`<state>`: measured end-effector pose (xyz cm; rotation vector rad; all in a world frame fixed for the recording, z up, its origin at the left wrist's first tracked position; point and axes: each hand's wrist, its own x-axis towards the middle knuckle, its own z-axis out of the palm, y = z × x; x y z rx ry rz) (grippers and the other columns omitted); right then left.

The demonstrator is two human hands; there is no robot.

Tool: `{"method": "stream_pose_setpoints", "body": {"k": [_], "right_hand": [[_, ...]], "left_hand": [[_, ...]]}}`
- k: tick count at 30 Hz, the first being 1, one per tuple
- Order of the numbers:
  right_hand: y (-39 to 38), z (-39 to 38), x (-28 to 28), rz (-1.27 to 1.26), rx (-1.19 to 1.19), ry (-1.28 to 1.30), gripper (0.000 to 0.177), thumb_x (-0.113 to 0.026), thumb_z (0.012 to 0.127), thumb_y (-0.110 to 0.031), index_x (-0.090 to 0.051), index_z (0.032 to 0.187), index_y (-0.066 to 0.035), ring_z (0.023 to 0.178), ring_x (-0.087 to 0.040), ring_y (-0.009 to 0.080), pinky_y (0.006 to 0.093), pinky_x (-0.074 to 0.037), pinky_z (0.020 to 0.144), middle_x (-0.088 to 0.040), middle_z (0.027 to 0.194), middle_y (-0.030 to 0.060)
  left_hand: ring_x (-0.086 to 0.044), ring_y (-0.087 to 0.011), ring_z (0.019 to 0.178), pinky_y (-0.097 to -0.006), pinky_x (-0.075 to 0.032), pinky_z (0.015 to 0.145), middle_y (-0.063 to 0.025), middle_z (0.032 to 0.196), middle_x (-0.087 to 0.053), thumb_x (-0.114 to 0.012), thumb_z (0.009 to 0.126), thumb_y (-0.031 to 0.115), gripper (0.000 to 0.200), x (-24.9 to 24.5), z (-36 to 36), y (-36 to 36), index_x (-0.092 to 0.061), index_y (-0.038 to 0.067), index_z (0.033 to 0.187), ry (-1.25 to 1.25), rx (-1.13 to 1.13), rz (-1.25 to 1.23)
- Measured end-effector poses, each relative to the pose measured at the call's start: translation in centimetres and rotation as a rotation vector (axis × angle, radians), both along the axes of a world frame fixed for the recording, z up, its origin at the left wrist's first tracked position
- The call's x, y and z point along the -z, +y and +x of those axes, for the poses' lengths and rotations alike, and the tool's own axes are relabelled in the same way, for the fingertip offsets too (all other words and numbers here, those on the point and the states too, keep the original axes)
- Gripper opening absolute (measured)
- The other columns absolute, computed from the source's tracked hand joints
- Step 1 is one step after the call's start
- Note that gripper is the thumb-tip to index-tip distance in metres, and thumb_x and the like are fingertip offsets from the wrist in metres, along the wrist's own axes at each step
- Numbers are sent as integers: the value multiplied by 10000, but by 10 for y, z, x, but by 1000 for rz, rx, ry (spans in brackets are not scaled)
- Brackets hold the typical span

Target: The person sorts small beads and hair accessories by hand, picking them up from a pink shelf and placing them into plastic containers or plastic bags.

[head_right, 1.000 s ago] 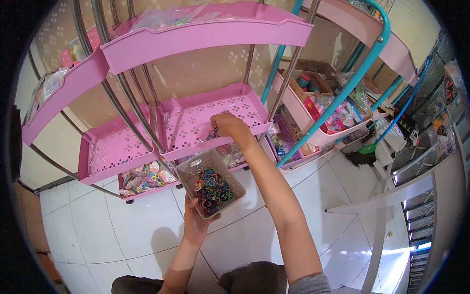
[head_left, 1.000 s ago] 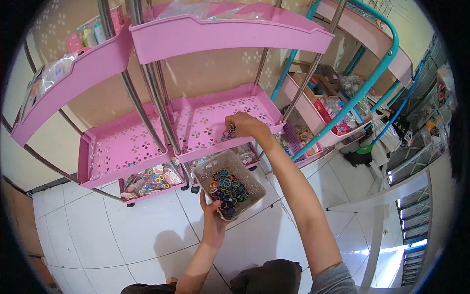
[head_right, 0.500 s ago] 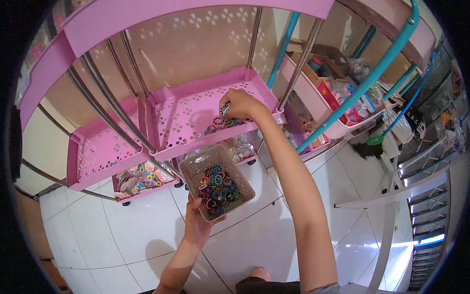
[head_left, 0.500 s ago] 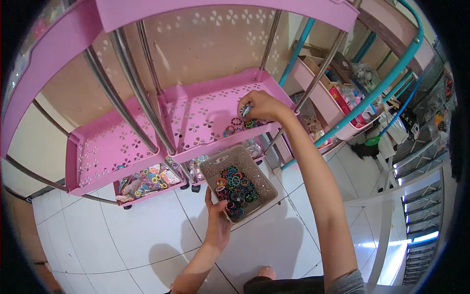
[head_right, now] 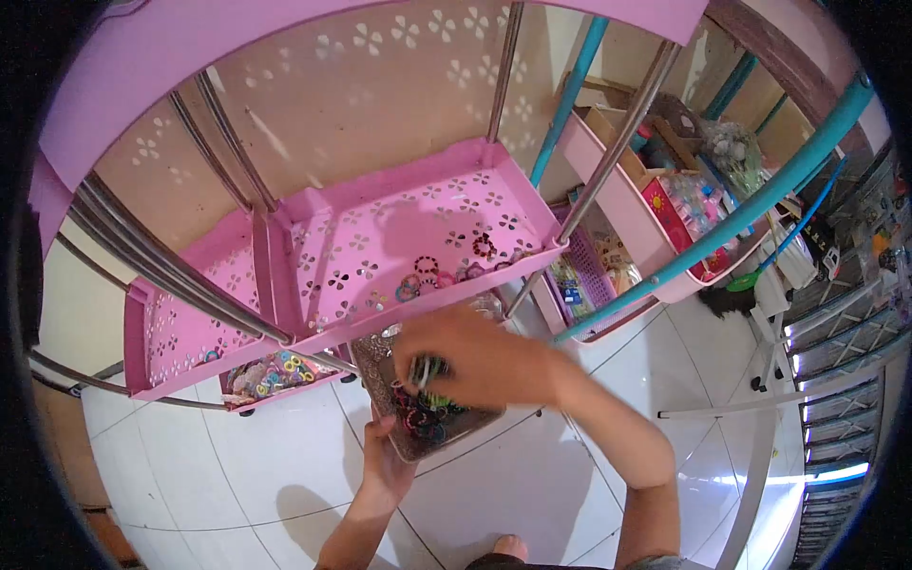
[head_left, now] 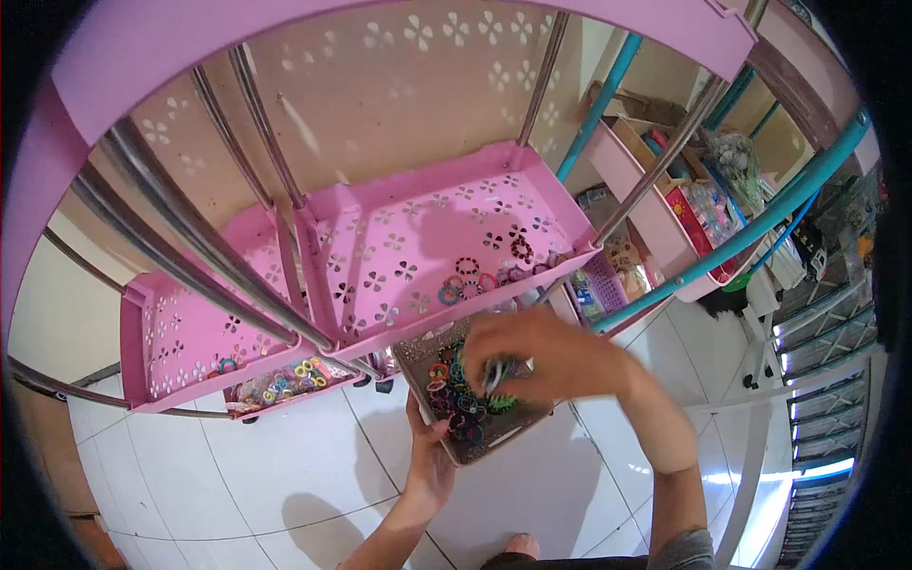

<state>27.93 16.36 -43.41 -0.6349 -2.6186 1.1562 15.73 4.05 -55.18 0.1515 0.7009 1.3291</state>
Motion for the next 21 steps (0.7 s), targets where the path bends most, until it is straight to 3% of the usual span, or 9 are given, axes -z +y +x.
{"method": "stream_pose_setpoints", "body": {"k": [4, 5, 6, 8, 11, 13, 17, 19, 21], "right_hand": [[-19, -4, 27, 101, -79, -55, 202, -602, 632, -85, -555, 827, -56, 838, -520, 246, 330, -420, 722, -543, 870, 71], [-14, -3, 22, 107, -84, -55, 202, -602, 632, -85, -555, 827, -56, 838, -520, 246, 330, -420, 722, -543, 870, 71], [-7, -6, 3, 15, -8, -137, 204, -601, 646, -107, -551, 834, -45, 868, -508, 243, 330, -414, 734, -530, 912, 86], [14, -14, -28, -180, 142, -296, 224, -601, 674, -151, -544, 850, -25, 926, -483, 238, 332, -402, 759, -502, 996, 115], [52, -27, -1, 89, 319, -137, 257, -631, 649, -220, -557, 819, -41, 883, -497, 236, 352, -408, 730, -528, 912, 115], [70, -40, 34, 483, 372, -129, 286, -659, 602, -269, -565, 771, -58, 766, -526, 231, 360, -419, 675, -544, 735, 99], [59, -52, 41, 507, 428, -245, 293, -687, 542, -274, -576, 720, -69, 678, -532, 236, 337, -422, 662, -526, 627, 80], [70, -45, 34, 235, 312, -392, 248, -685, 511, -210, -585, 695, -77, 698, -534, 230, 323, -424, 671, -541, 662, 76], [73, -37, 23, 177, 362, -474, 231, -682, 496, -189, -591, 681, -86, 703, -540, 218, 313, -426, 676, -543, 652, 70]], "left_hand": [[-324, -233, 1125, -402, -304, 915, -68, 1252, -249, -473, 721, 165, 672, 9, 0, 0, -79, 230, 1261, -42, -2, 41], [-344, -219, 1109, -394, -309, 911, -57, 1219, -305, -464, 705, 207, 611, 4, 1, 0, -168, 197, 1239, 11, -6, 5], [-365, -206, 1093, -385, -314, 906, -46, 1185, -362, -454, 688, 249, 570, 1, 2, 1, -257, 164, 1216, 67, -8, -31], [-332, -220, 1116, -403, -304, 910, -53, 1225, -297, -473, 701, 206, 620, 6, -1, 1, -168, 207, 1241, 16, -16, -1], [-290, -237, 1145, -425, -291, 911, -60, 1266, -230, -498, 711, 161, 699, 10, -3, 1, -82, 249, 1266, -47, -38, 43], [-282, -239, 1149, -429, -289, 909, -59, 1268, -227, -505, 709, 159, 704, 14, -3, 2, -83, 249, 1266, -54, -45, 60], [-280, -239, 1150, -421, -276, 916, -58, 1268, -226, -513, 706, 157, 711, 19, -3, 4, -85, 247, 1266, -6, -81, 34], [-282, -238, 1149, -419, -270, 920, -58, 1266, -229, -516, 703, 156, 712, 20, -4, 4, -88, 244, 1266, 6, -78, 30], [-295, -230, 1142, -416, -272, 920, -56, 1259, -242, -515, 698, 152, 711, 21, -5, 5, -96, 241, 1264, -33, -58, 40]]}}
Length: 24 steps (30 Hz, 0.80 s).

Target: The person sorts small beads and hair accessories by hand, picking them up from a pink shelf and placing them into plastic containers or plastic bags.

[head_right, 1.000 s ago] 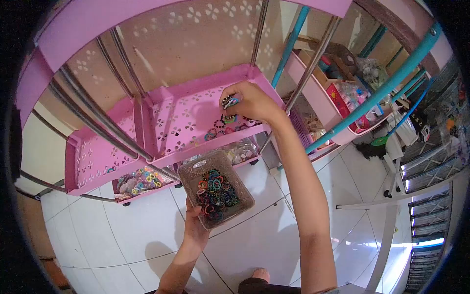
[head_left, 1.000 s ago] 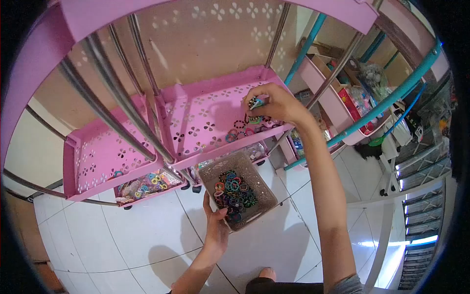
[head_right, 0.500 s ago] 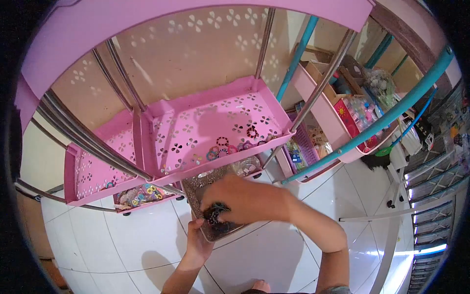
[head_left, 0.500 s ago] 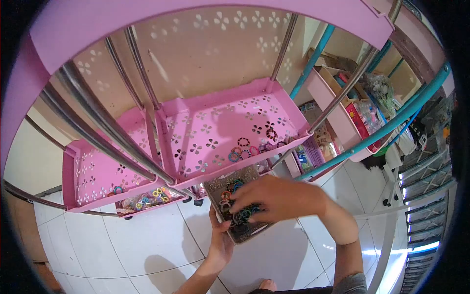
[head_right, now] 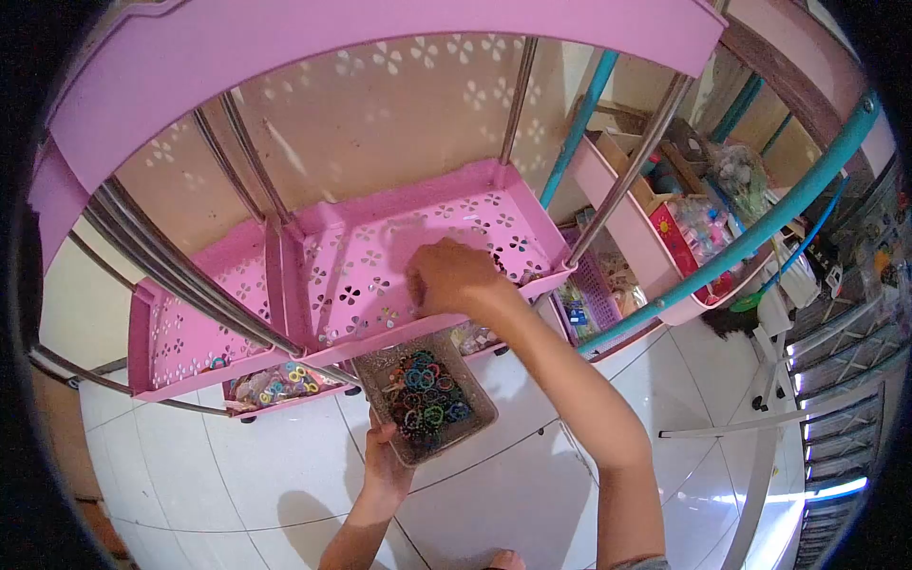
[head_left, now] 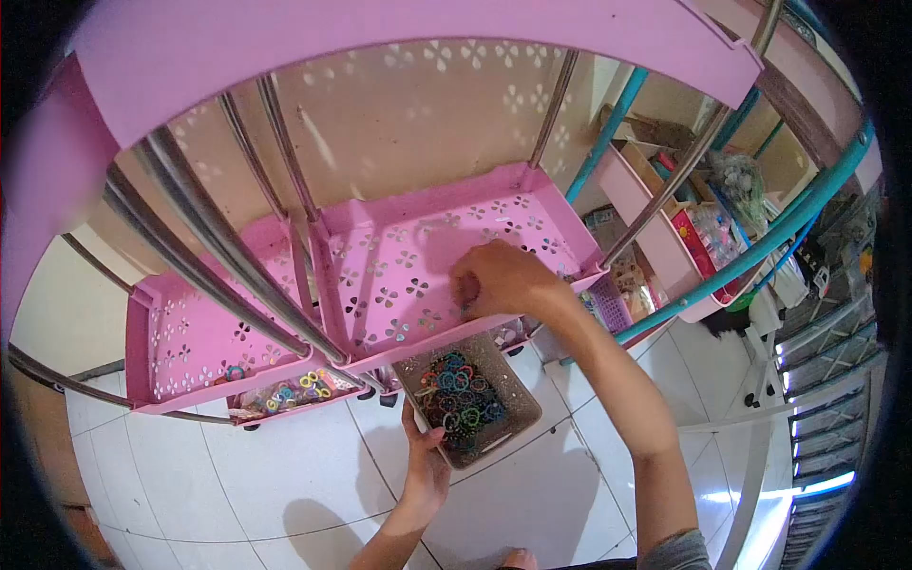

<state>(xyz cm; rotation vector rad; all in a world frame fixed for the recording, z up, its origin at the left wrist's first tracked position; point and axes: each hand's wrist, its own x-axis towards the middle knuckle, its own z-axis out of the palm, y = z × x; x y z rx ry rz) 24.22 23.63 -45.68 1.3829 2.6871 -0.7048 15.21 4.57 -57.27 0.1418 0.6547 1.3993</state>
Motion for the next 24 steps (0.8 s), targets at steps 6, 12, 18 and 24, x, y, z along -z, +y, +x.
{"method": "stream_pose_setpoints", "body": {"k": [6, 12, 18, 24], "right_hand": [[14, 35, -2, 47, 37, -114, 384, -682, 474, -177, -559, 830, -105, 846, -515, 273, 341, -419, 717, -517, 829, 101], [14, 35, -4, 149, 197, -326, 684, -719, 487, -316, -370, 1056, -165, 939, -449, 353, 399, -401, 744, -409, 1030, 136], [22, 39, 6, 31, 55, -236, 556, -706, 509, -299, -420, 955, -129, 893, -483, 306, 379, -411, 718, -488, 934, 128], [21, 39, 9, 98, -1, -111, 327, -672, 525, -252, -531, 767, -82, 825, -515, 269, 348, -420, 693, -559, 804, 91]], "left_hand": [[-306, -231, 1137, -415, -302, 901, -54, 1252, -259, -509, 689, 157, 721, 0, 3, 2, -85, 246, 1266, 32, 11, -28], [-392, -239, 1074, -439, -422, 760, -31, 1203, -344, -492, 690, 274, 615, -5, 9, 3, -194, 237, 1228, 168, 36, -36], [-419, -235, 1046, -414, -441, 695, -21, 1201, -349, -479, 716, 304, 592, 0, 9, -2, -182, 267, 1228, 170, 49, -30], [-432, -231, 1028, -405, -438, 667, -23, 1196, -353, -471, 727, 320, 582, -8, 7, -5, -172, 285, 1225, 196, 90, -35]]}}
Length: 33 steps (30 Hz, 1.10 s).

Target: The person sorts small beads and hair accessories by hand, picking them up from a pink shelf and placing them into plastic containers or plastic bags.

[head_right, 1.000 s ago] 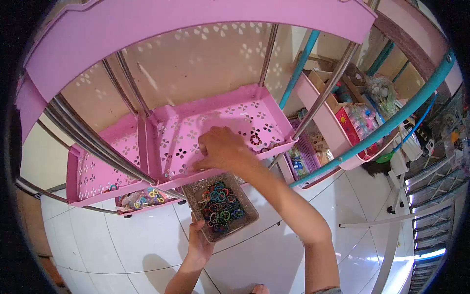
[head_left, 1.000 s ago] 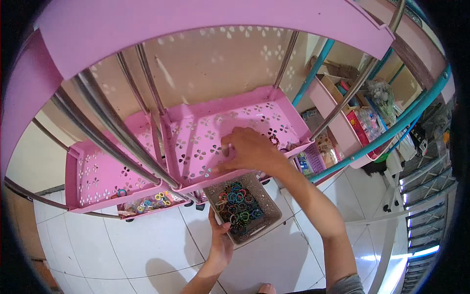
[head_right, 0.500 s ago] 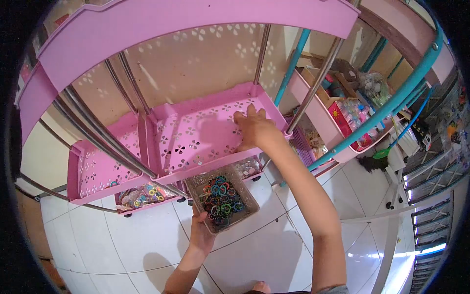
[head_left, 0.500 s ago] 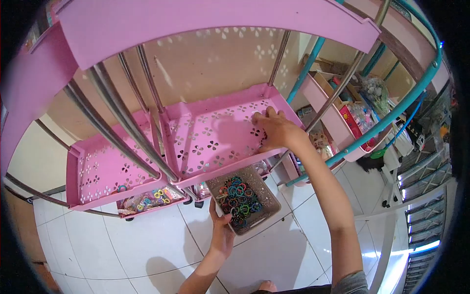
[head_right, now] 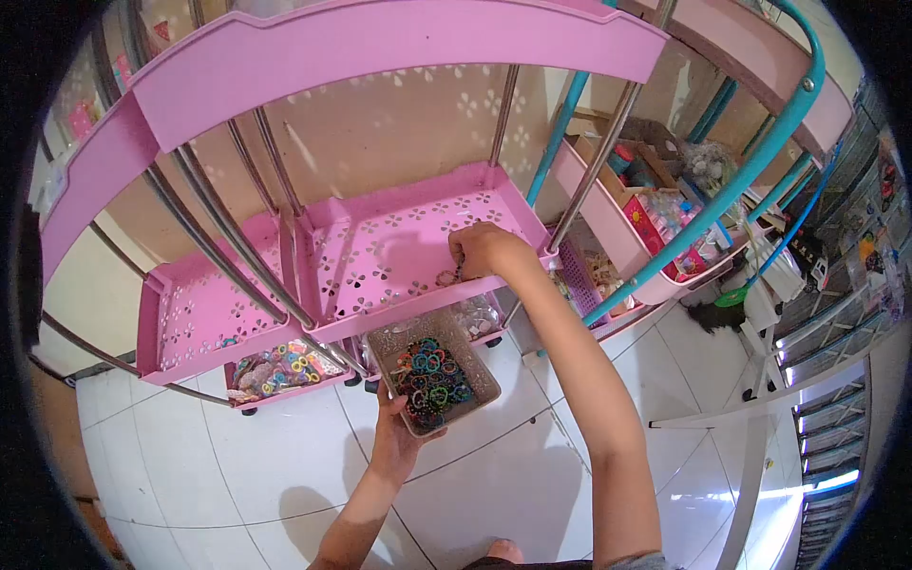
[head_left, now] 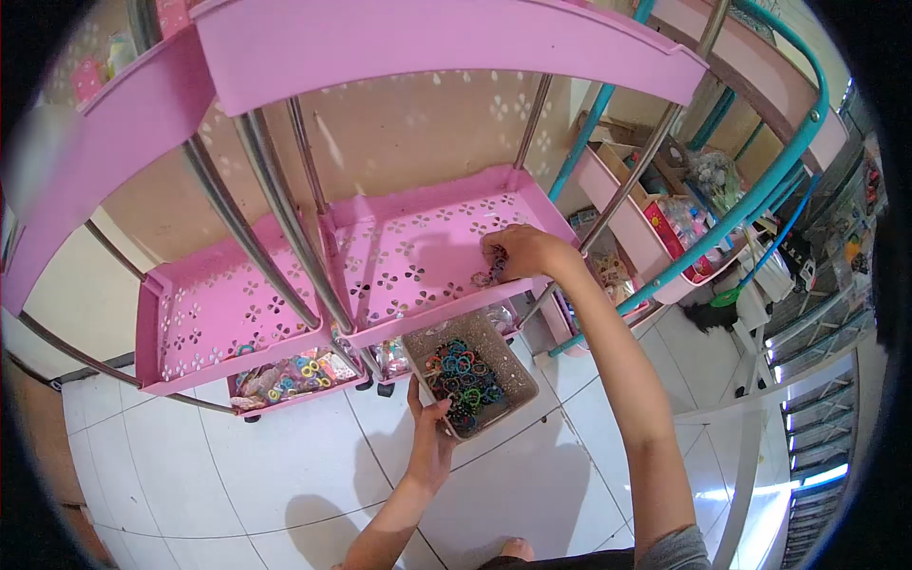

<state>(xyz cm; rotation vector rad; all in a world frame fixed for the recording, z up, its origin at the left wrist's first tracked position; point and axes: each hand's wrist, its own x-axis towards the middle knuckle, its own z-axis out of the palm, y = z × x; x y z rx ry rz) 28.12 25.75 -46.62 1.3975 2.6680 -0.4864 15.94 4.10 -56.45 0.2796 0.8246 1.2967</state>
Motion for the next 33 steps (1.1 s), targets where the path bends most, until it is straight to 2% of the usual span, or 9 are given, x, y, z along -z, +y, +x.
{"method": "stream_pose_setpoints", "body": {"k": [5, 7, 11, 13, 19, 23, 28, 30, 33], "right_hand": [[5, -2, 17, 53, -47, -24, 365, -679, 520, -238, -529, 791, -47, 834, -492, 278, 347, -395, 701, -550, 802, 121], [-3, -8, 22, 316, -102, 51, 318, -679, 509, -210, -567, 755, -43, 780, -520, 269, 338, -401, 696, -570, 737, 102], [0, -17, 9, 277, -131, -60, 235, -680, 508, -169, -595, 691, -49, 704, -545, 232, 308, -411, 678, -578, 664, 72], [6, -11, 2, -115, 89, 214, 160, -670, 514, -124, -594, 626, -39, 646, -546, 174, 264, -415, 650, -568, 607, 44], [-22, -3, -44, -228, -170, 667, 144, -619, 543, -88, -592, 669, -25, 601, -551, 152, 257, -442, 573, -582, 647, 79], [-74, -19, -47, -308, -379, 457, 166, -606, 581, -62, -582, 744, -42, 664, -538, 125, 242, -419, 637, -576, 711, 38], [-80, -21, -30, -240, -428, 489, 200, -611, 588, -97, -584, 780, -47, 672, -551, 163, 280, -429, 648, -577, 701, 62], [-54, -17, -44, -211, -145, 636, 266, -642, 573, -144, -584, 819, -62, 681, -547, 195, 302, -428, 650, -573, 733, 74], [-8, -14, -14, 224, -67, 386, 364, -668, 534, -150, -566, 868, -49, 809, -546, 238, 329, -421, 728, -572, 786, 126]], "left_hand": [[-451, -222, 1004, -394, -439, 663, -16, 1186, -361, -465, 737, 337, 557, -2, 0, 1, -184, 279, 1215, 16, -7, 48], [-455, -217, 999, -391, -439, 662, -15, 1182, -363, -464, 740, 340, 549, -2, 0, 1, -189, 279, 1212, 13, -4, 59], [-465, -205, 980, -385, -439, 652, -14, 1159, -385, -471, 739, 329, 533, -5, 2, 0, -208, 278, 1200, -7, -22, 15], [-469, -201, 972, -385, -438, 647, -14, 1150, -393, -472, 738, 324, 525, -9, 0, 2, -219, 277, 1196, -22, -29, -9], [-474, -193, 963, -386, -438, 641, -11, 1138, -405, -474, 723, 327, 505, -6, -11, 5, -265, 277, 1180, -11, 48, -46], [-483, -189, 947, -383, -447, 639, -14, 1117, -418, -469, 719, 307, 488, -8, -16, 7, -285, 260, 1168, -30, 33, -25], [-494, -199, 928, -376, -458, 627, -16, 1112, -423, -451, 738, 297, 451, -8, -15, 8, -293, 252, 1158, -16, -5, -33], [-493, -202, 927, -379, -459, 625, -16, 1111, -424, -453, 739, 300, 447, -6, -15, 8, -297, 251, 1155, -18, -3, -31], [-493, -207, 925, -381, -458, 620, -18, 1112, -423, -456, 740, 305, 441, -2, -13, 8, -302, 252, 1150, -27, 9, -31]]}}
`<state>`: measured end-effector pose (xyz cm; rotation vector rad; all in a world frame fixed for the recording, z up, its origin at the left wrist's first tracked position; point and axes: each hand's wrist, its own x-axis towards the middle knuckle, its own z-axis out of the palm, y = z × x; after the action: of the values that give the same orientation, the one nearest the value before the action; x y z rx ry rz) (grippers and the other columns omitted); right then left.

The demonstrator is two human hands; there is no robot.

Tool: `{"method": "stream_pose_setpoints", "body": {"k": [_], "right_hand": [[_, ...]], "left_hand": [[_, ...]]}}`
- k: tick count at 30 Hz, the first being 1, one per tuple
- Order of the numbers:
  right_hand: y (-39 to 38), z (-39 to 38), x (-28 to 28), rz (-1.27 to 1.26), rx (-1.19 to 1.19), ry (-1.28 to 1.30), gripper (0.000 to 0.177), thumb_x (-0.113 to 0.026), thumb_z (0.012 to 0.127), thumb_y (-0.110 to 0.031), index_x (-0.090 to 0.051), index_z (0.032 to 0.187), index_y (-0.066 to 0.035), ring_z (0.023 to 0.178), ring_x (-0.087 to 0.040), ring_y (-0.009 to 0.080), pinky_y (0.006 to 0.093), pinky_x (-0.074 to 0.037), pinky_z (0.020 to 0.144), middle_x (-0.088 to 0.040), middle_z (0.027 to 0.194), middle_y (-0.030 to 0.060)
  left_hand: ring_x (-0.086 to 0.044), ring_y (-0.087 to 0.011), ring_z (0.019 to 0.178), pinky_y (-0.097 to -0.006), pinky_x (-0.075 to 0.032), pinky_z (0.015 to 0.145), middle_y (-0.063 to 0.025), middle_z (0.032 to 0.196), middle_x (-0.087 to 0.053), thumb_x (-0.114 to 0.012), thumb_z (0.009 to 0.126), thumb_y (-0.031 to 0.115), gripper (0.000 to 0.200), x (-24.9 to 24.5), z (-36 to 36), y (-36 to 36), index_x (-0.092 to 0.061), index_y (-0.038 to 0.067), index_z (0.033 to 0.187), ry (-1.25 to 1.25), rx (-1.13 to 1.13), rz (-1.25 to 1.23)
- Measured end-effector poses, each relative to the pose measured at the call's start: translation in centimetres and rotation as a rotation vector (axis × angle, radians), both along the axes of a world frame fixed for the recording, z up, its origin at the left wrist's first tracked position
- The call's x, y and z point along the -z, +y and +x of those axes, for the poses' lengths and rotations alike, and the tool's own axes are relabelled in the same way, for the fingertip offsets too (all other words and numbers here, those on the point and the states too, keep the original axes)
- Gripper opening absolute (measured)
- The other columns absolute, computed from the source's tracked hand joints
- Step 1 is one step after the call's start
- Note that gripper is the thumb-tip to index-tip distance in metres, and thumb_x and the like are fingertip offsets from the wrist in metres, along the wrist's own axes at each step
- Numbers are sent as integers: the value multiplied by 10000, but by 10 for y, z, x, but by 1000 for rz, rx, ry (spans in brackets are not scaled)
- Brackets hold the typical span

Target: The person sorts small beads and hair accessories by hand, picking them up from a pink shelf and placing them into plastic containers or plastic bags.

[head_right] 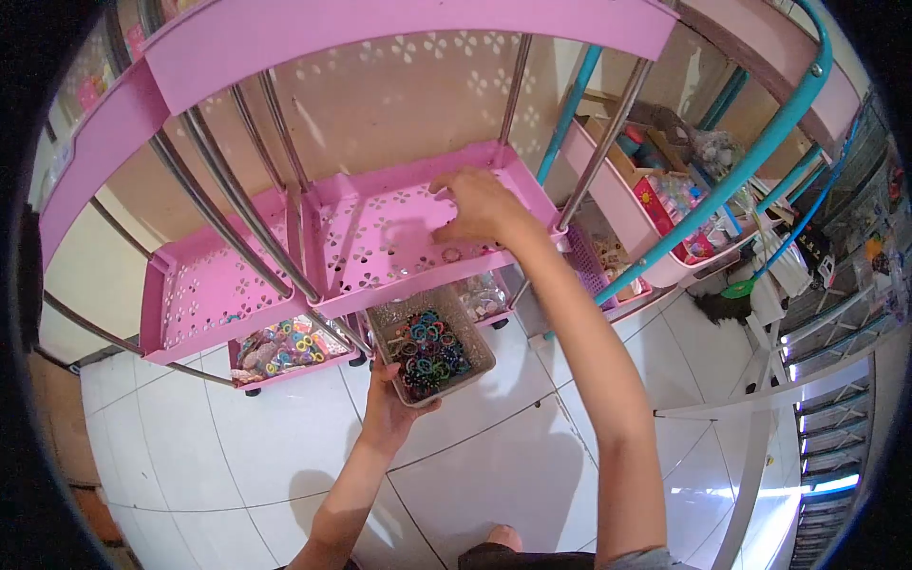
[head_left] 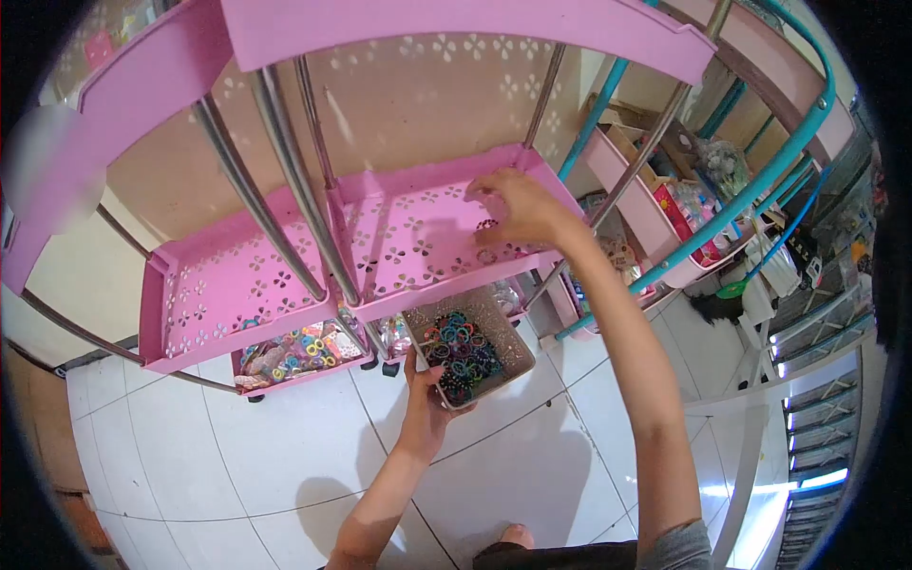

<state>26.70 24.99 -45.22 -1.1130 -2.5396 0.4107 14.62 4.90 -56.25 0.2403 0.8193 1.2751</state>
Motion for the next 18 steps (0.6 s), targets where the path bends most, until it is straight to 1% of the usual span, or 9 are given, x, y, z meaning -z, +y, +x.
{"method": "stream_pose_setpoints", "body": {"k": [3, 5, 6, 8, 9, 11, 13, 17, 18], "right_hand": [[19, 1, 27, 61, -49, -117, 429, -690, 509, -174, -552, 902, -70, 838, -528, 244, 346, -408, 726, -563, 787, 125], [11, 2, 28, -158, 2, -97, 413, -695, 497, -145, -562, 886, -98, 850, -465, 197, 282, -387, 706, -515, 762, 64], [12, 4, 31, -164, -1, -96, 413, -695, 497, -145, -562, 886, -98, 850, -465, 197, 282, -387, 706, -515, 762, 64], [16, 11, 34, -166, -216, 0, 328, -691, 513, -109, -583, 821, -86, 763, -500, 174, 274, -410, 651, -526, 728, 51], [14, 12, 30, -163, -217, 1, 328, -691, 513, -109, -583, 821, -86, 763, -500, 174, 274, -410, 651, -526, 728, 51], [9, 13, 20, -315, -183, -9, 174, -658, 504, -62, -608, 670, -60, 629, -554, 162, 259, -441, 576, -575, 623, 61], [8, 14, 26, -318, -154, 22, 147, -647, 508, -52, -607, 649, -57, 586, -553, 153, 256, -440, 550, -578, 606, 63], [9, 15, 31, -396, -83, 55, 121, -632, 526, -40, -606, 644, -37, 564, -565, 124, 241, -441, 521, -593, 609, 56], [5, 13, 24, -391, -85, 55, 121, -632, 526, -40, -606, 644, -37, 564, -565, 124, 241, -441, 521, -593, 609, 56]], "left_hand": [[-490, -211, 926, -379, -455, 616, -21, 1115, -421, -456, 742, 309, 431, -3, 2, -1, -309, 255, 1144, -24, 2, 6], [-488, -213, 928, -377, -455, 615, -23, 1117, -421, -455, 744, 310, 424, -4, 0, -1, -313, 256, 1139, -39, -5, 3], [-487, -215, 929, -377, -453, 612, -24, 1116, -421, -457, 743, 308, 424, -3, -1, -1, -310, 260, 1138, -18, 2, 8], [-486, -218, 929, -377, -451, 609, -24, 1115, -421, -459, 743, 307, 424, 0, -1, -3, -307, 264, 1136, 0, 6, 6], [-486, -215, 929, -377, -449, 606, -25, 1115, -421, -462, 743, 304, 429, 3, -2, -3, -300, 267, 1138, 2, -9, -31], [-486, -213, 928, -378, -448, 604, -25, 1114, -422, -465, 742, 302, 434, 6, -3, -2, -294, 270, 1139, 9, -25, -57], [-409, -254, 1041, -467, -373, 749, -52, 1234, -267, -495, 705, 328, 733, 8, -5, -2, -14, 288, 1258, -20, 73, -17], [-414, -247, 1035, -457, -377, 750, -52, 1228, -272, -487, 712, 313, 717, 1, -2, -2, -19, 289, 1255, -40, 92, 30], [-448, -219, 981, -413, -406, 684, -26, 1165, -350, -481, 727, 313, 572, -2, 0, -2, -157, 284, 1198, -36, 54, 35]]}}
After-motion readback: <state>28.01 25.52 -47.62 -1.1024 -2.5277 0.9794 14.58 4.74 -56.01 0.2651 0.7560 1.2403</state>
